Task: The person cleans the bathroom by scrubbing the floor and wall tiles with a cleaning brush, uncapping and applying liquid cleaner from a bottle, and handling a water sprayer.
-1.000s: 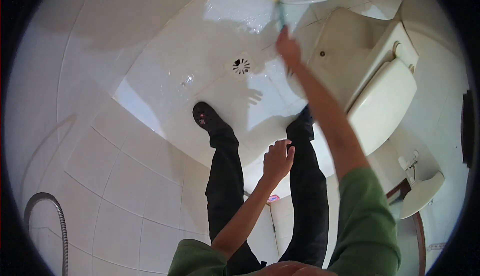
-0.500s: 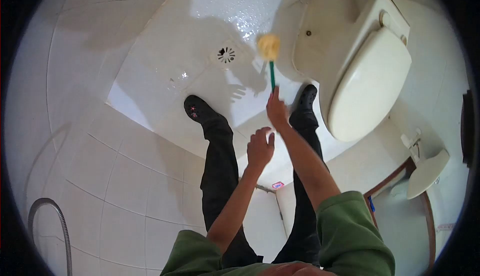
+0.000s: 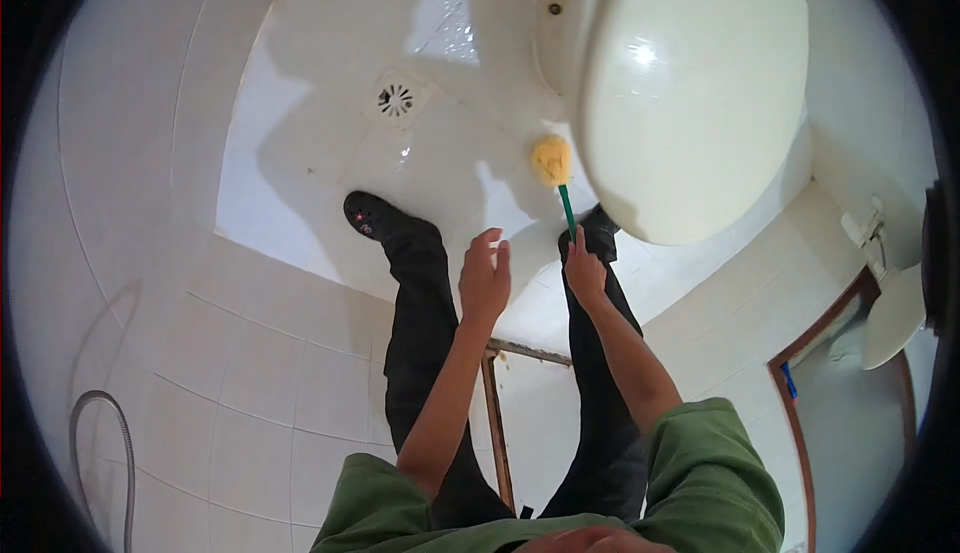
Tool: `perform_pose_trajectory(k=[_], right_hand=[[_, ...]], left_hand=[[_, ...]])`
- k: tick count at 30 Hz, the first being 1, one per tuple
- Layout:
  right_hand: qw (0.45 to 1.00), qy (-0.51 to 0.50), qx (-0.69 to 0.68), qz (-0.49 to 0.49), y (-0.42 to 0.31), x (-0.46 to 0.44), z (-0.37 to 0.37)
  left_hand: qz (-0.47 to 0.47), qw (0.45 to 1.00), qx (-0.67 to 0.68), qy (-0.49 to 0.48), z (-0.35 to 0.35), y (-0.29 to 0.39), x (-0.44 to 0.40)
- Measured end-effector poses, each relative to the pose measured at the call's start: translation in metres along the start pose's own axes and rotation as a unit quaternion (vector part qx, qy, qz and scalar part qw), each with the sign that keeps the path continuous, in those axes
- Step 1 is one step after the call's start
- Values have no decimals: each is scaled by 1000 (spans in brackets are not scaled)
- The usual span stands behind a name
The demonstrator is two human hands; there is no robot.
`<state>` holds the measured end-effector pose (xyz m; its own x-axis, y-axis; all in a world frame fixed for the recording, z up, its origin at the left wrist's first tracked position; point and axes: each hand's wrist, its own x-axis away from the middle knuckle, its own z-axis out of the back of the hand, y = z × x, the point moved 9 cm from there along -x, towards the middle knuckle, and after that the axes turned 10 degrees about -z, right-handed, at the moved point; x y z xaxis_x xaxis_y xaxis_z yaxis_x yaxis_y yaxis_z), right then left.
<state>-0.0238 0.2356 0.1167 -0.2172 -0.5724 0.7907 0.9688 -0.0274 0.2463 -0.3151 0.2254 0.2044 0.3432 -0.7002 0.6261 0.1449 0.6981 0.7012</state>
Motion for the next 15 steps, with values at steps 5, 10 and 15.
perform_pose_trajectory(k=[5,10,15], right_hand=[[956,232,-42,176,-96,-51,-15],[923,230,-271,149,-107,-63,13],[975,7,-220,-13,119,-95,70]], left_hand=[[-110,974,35,196,13,45,5],[-448,858,-37,250,-11,222,26],[-624,771,-79,100,-103,357,23]])
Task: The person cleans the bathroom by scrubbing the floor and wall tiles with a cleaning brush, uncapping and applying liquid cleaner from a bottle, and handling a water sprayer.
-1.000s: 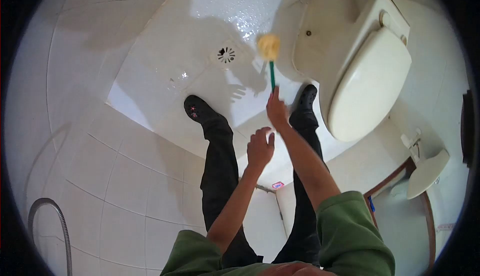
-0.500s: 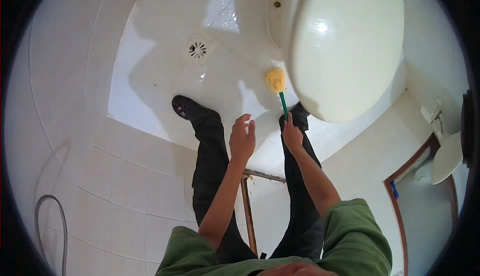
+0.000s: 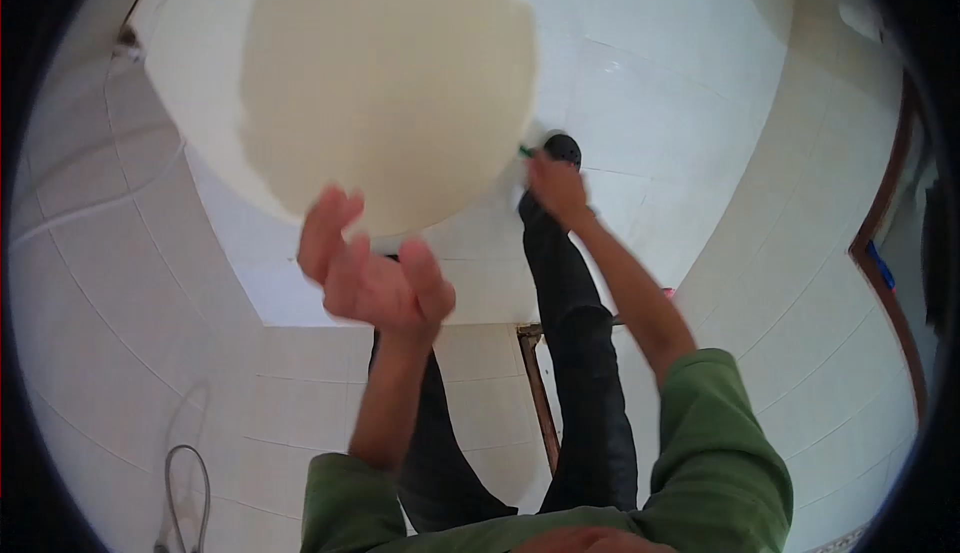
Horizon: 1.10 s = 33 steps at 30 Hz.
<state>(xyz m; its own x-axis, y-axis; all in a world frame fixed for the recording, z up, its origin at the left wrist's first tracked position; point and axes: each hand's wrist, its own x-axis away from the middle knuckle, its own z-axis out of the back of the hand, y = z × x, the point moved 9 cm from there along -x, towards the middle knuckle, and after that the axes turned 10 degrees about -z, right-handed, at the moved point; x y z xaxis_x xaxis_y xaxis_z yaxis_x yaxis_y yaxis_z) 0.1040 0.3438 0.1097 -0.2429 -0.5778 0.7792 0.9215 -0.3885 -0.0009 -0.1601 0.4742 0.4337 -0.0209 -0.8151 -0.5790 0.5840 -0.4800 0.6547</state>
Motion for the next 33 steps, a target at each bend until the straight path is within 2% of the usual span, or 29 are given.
perform_pose_trajectory(k=[1,2,3,4,5,7,8,9,10,11,12,13,15,18,19,21,22,23,24,27,28,30,31,32,33], right_hand=[[998,57,8,1,44,-16,27],[998,39,-12,-40,89,-36,52],[986,129,-81,-66,133,-55,81],[975,149,-130,-99,164,-74,106],[962,83,-194,-172,210,-111,96],[886,17,-343,-311,223,-125,62],[969,91,-164,-163,201,-135,17],[987,162,24,-5,162,-127,-42],[994,108,16,26,123,-86,-62],[999,-38,-1,-9,94,-46,-73],[993,-68,-87,44,68,-9,-123],[988,-106,-87,70,45,17,-133],[979,-101,-139,112,27,44,-107],[984,-56,-155,73,60,1,-3],[975,-12,-217,42,79,-34,24],[954,97,-285,-5,166,-101,53],[966,153,-196,-71,212,-135,57],[928,198,-232,-215,252,-121,87],[894,148,-324,-273,274,-120,60],[952,30,-249,-178,213,-71,-75],[891,-21,-354,-284,196,-35,-108],[940,-120,-267,-175,126,30,-137],[944,-165,-256,-124,100,51,-140],[943,-183,-261,-98,78,65,-141],[939,-160,-285,-103,71,68,-136]], left_hand=[[-10,999,19,-35,-24,1,-15],[-14,997,5,-71,-47,0,-29],[-18,994,-12,-107,-68,-3,-41],[-24,989,-29,-143,-86,-4,-48],[-15,986,-44,-157,-97,-6,-50],[9,980,-76,-184,-116,-20,-40],[2,972,-107,-208,-123,-22,-39],[-12,971,-125,-203,-128,-24,-38],[-22,969,-144,-198,-131,-24,-34],[-28,967,-161,-195,-133,-21,-29],[-19,963,-188,-191,-118,-8,-33],[-20,963,-190,-189,-121,-5,-31],[-21,962,-197,-188,-125,9,-25],[-8,954,-221,-204,-129,17,-26],[3,951,-221,-214,-123,-4,-27],[4,947,-228,-228,-126,3,-28],[4,949,-220,-225,-125,1,-27],[2,952,-212,-221,-125,0,-25],[0,949,-215,-232,-126,0,-25],[-14,944,-222,-244,-129,-2,-25],[-20,943,-221,-247,-128,-3,-23],[-30,938,-230,-258,-125,-3,-22],[-41,936,-233,-260,-125,-4,-22],[-52,934,-237,-262,-123,-4,-21],[-63,932,-240,-265,-121,-2,-20]])
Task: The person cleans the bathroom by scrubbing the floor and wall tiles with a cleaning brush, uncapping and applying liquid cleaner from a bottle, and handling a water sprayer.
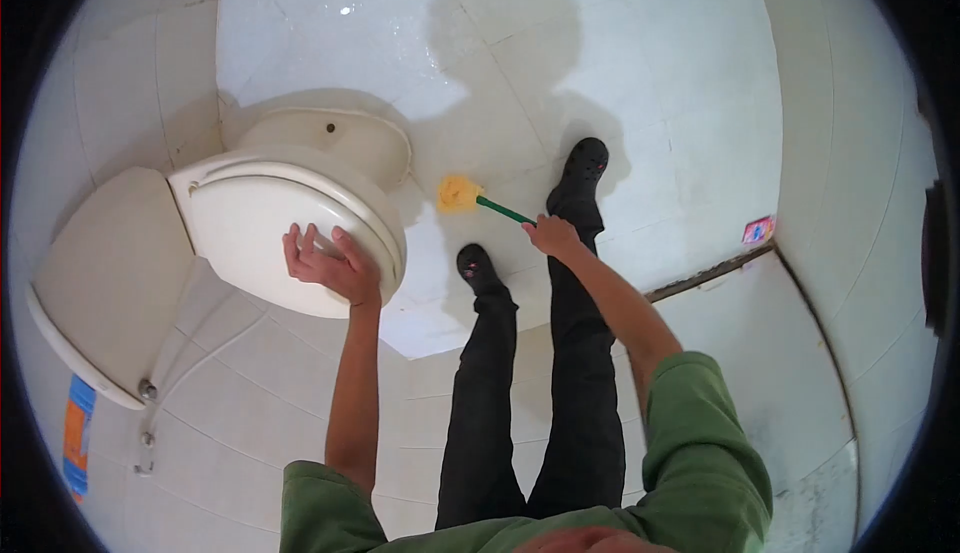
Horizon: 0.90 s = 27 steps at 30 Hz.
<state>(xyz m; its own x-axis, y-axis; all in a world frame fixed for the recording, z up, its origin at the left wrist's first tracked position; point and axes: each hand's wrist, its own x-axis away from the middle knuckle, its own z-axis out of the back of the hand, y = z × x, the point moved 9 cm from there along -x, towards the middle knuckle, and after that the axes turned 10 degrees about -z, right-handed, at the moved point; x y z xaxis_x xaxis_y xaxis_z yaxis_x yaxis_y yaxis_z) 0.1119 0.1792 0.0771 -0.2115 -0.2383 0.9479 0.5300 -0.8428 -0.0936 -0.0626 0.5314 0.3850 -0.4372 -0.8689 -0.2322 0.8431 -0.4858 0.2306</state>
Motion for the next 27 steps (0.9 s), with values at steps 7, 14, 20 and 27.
perform_pose_trajectory(k=[7,14,20,27], right_hand=[[948,256,-188,-13,59,-19,195],[986,164,-26,-10,65,-36,-43],[991,32,-126,20,15,55,-79],[913,260,-233,-210,281,-58,34]], left_hand=[[-4,999,-49,17,0,6,3],[-15,999,-48,21,0,11,6],[-27,997,-75,4,0,16,7],[-42,994,-98,13,-5,12,10]])
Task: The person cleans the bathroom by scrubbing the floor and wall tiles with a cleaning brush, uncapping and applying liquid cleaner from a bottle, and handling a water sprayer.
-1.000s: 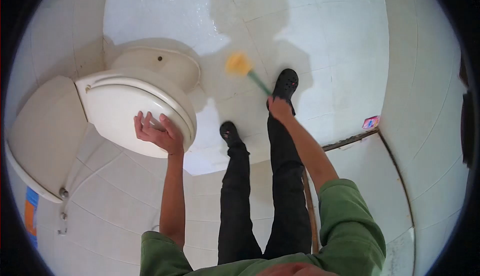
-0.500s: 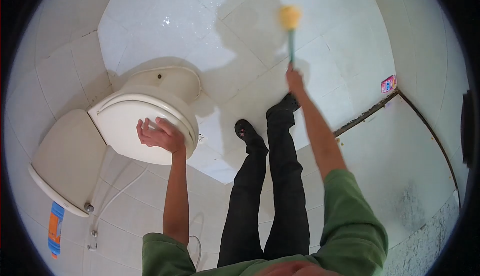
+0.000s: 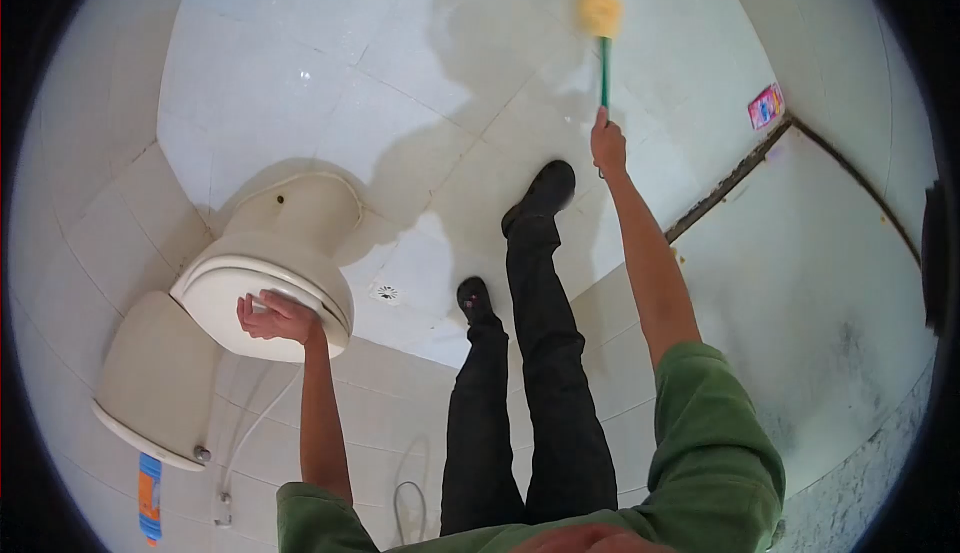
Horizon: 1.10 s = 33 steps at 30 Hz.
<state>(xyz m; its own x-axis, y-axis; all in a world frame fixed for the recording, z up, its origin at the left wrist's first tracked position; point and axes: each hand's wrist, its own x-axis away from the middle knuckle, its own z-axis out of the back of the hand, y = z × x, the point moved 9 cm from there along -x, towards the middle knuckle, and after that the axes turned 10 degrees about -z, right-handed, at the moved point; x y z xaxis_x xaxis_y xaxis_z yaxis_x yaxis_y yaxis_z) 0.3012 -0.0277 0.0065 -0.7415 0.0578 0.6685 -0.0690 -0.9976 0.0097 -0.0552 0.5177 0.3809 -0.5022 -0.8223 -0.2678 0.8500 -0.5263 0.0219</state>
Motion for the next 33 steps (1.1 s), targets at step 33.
perform_pose_trajectory(k=[33], right_hand=[[915,-186,-169,-315,188,95,-15]], left_hand=[[33,999,-7,-11,-3,-6,10]])
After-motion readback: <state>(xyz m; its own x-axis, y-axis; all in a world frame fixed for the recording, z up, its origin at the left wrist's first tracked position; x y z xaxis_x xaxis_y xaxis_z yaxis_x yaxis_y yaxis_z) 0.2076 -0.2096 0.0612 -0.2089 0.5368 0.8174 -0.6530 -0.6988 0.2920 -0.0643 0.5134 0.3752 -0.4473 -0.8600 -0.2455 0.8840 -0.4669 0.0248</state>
